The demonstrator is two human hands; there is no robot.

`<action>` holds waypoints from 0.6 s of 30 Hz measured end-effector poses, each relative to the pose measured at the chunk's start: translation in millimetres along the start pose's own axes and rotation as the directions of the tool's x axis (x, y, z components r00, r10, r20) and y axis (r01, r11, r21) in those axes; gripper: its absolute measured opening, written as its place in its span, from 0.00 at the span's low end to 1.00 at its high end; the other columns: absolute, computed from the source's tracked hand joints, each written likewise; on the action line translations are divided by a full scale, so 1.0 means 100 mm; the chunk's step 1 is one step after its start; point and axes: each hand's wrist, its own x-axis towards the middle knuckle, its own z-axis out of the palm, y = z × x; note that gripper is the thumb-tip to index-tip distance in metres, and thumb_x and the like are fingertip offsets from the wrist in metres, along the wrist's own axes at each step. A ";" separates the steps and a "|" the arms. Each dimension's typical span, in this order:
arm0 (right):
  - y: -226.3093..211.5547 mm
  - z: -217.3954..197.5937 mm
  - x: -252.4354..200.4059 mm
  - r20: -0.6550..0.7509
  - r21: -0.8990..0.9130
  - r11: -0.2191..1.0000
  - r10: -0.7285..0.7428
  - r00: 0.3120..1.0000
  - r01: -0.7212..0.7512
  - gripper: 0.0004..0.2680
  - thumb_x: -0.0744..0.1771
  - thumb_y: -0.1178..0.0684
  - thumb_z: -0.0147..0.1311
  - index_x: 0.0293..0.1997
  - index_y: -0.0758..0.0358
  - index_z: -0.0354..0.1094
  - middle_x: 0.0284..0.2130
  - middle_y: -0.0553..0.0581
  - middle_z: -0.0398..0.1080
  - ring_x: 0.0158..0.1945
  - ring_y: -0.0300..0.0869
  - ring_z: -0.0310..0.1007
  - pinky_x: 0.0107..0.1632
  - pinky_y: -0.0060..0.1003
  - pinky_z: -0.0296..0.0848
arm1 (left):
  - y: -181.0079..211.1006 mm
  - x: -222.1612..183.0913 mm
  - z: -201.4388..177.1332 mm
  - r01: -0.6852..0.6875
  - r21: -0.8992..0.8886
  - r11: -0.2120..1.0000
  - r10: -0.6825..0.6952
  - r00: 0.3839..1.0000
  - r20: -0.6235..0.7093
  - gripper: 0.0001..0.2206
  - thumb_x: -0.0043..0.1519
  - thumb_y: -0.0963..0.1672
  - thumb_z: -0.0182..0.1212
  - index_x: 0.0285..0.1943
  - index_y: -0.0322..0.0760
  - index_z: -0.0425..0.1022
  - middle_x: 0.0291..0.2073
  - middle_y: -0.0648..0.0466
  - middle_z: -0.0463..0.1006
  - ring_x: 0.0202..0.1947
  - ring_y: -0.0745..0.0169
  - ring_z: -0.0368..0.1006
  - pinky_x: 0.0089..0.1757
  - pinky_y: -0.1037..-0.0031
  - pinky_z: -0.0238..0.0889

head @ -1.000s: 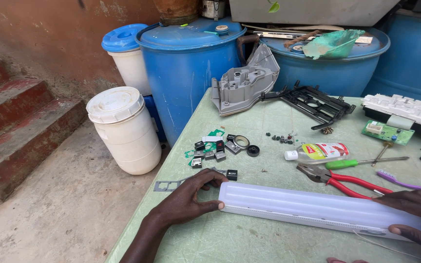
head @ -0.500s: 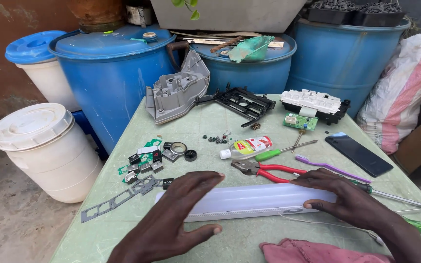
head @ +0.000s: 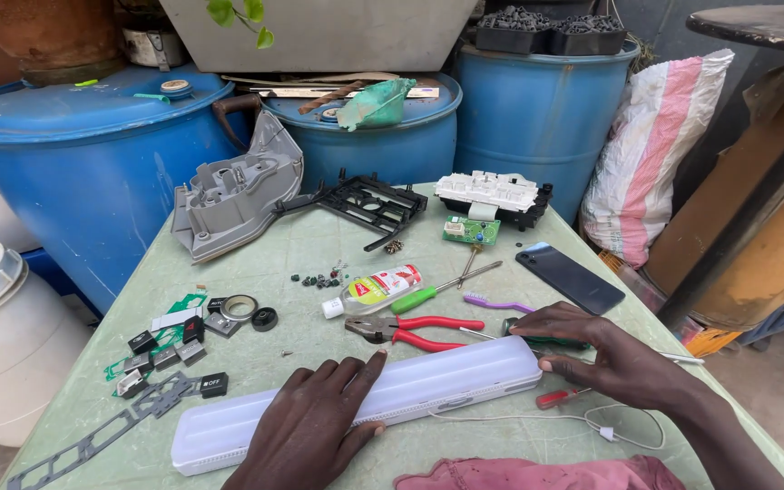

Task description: The person is cleaning the outer casing of an LED light fixture with a cloth and inspecting the LED strip inside.

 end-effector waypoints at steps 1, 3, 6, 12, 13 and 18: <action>0.00 -0.02 0.00 -0.003 0.003 1.000 0.007 1.000 -0.007 0.17 0.65 0.42 0.52 0.58 0.53 0.72 0.55 0.55 0.74 0.61 0.44 0.71 0.60 0.41 0.64 | -0.01 0.00 0.01 -0.006 -0.003 1.000 0.006 1.000 0.005 0.32 0.63 0.55 0.55 0.73 0.40 0.54 0.52 0.49 0.70 0.47 0.46 0.66 0.40 0.55 0.61; -0.02 -0.04 -0.04 0.045 0.012 1.000 -0.028 0.999 0.027 0.17 0.67 0.45 0.47 0.61 0.55 0.68 0.59 0.56 0.71 0.63 0.45 0.69 0.62 0.42 0.63 | -0.03 0.01 0.02 -0.006 0.008 1.000 0.006 1.000 0.005 0.32 0.63 0.55 0.54 0.73 0.40 0.54 0.53 0.48 0.69 0.47 0.47 0.67 0.41 0.56 0.63; 0.03 0.00 -0.07 0.061 0.007 1.000 -0.024 0.998 0.024 0.16 0.68 0.49 0.45 0.62 0.57 0.66 0.60 0.56 0.69 0.65 0.46 0.66 0.64 0.43 0.61 | -0.15 0.01 0.26 -0.003 0.096 0.995 0.000 0.999 0.035 0.36 0.61 0.57 0.55 0.75 0.42 0.51 0.56 0.50 0.68 0.48 0.49 0.67 0.43 0.58 0.63; 0.13 0.06 -0.07 0.071 -0.047 0.995 0.089 0.993 -0.086 0.19 0.65 0.46 0.54 0.65 0.48 0.64 0.64 0.52 0.66 0.67 0.44 0.63 0.65 0.42 0.58 | -0.21 0.02 0.36 -0.001 0.147 0.989 -0.006 0.999 0.050 0.37 0.61 0.59 0.53 0.76 0.43 0.49 0.56 0.52 0.68 0.46 0.50 0.66 0.40 0.59 0.64; 0.13 0.07 -0.07 0.071 -0.045 0.995 0.089 0.993 -0.086 0.19 0.65 0.46 0.54 0.65 0.48 0.64 0.64 0.52 0.66 0.67 0.44 0.63 0.65 0.42 0.58 | -0.21 0.02 0.37 -0.001 0.147 0.989 -0.007 0.999 0.052 0.37 0.61 0.59 0.53 0.76 0.43 0.49 0.56 0.52 0.68 0.46 0.50 0.66 0.40 0.59 0.64; 0.16 0.11 -0.04 0.054 -0.073 0.986 0.155 0.986 -0.151 0.21 0.64 0.47 0.59 0.65 0.47 0.64 0.64 0.49 0.66 0.67 0.42 0.63 0.65 0.40 0.59 | -0.23 0.02 0.40 0.013 0.138 0.990 -0.020 0.999 0.045 0.38 0.60 0.59 0.55 0.76 0.45 0.49 0.55 0.53 0.68 0.47 0.51 0.67 0.41 0.59 0.64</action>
